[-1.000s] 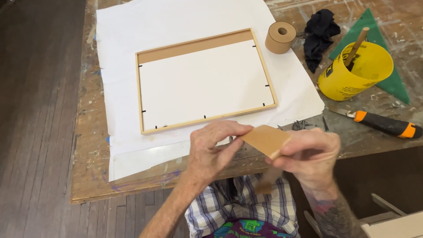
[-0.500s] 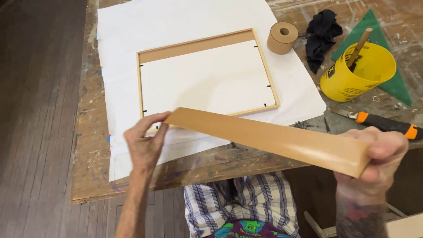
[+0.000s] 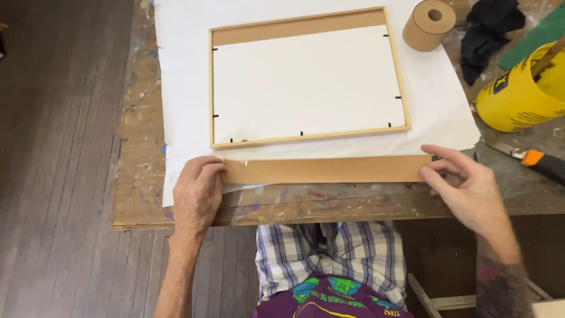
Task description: Sealing the back of a picture frame using brown paper tape, a foam brush, and a cloth for smoothing.
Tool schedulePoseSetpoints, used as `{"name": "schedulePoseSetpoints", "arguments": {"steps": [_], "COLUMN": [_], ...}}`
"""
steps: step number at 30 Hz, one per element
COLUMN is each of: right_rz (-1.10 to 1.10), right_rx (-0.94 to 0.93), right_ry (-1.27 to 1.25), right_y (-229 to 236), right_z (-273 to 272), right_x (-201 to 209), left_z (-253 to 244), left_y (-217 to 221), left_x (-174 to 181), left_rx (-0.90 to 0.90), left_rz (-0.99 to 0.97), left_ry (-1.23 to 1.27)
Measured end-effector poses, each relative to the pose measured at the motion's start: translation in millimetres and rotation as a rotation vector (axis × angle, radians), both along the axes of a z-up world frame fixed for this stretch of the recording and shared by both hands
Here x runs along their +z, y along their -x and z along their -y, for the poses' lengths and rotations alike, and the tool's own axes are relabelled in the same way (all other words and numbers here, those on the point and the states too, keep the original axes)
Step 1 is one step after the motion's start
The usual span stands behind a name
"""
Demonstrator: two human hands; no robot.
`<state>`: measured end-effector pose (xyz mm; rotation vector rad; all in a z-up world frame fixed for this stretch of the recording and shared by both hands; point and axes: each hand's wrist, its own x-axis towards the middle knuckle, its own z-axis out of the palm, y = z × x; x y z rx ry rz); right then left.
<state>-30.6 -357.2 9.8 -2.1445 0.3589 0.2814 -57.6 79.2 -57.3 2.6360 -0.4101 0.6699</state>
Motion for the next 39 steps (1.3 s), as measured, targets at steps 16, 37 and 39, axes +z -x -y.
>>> {"name": "schedulePoseSetpoints", "arguments": {"steps": [16,37,39], "right_rz": [0.488,0.485,0.531], "right_rx": [0.12,0.113,0.167], "right_ry": [0.144,1.179,1.08], "right_y": [6.5,-117.1,-106.3], "right_z": [19.3,156.7,156.4], "right_x": [-3.4,27.2,27.4], "left_z": [163.3,446.3,440.4], "left_y": [-38.3,-187.0,-189.0], "left_x": [99.9,-5.2,-7.5], "left_rx": [-0.371,-0.735,-0.819], "left_rz": [0.03,-0.14,-0.049], "left_ry": [0.694,0.513,0.44]}}
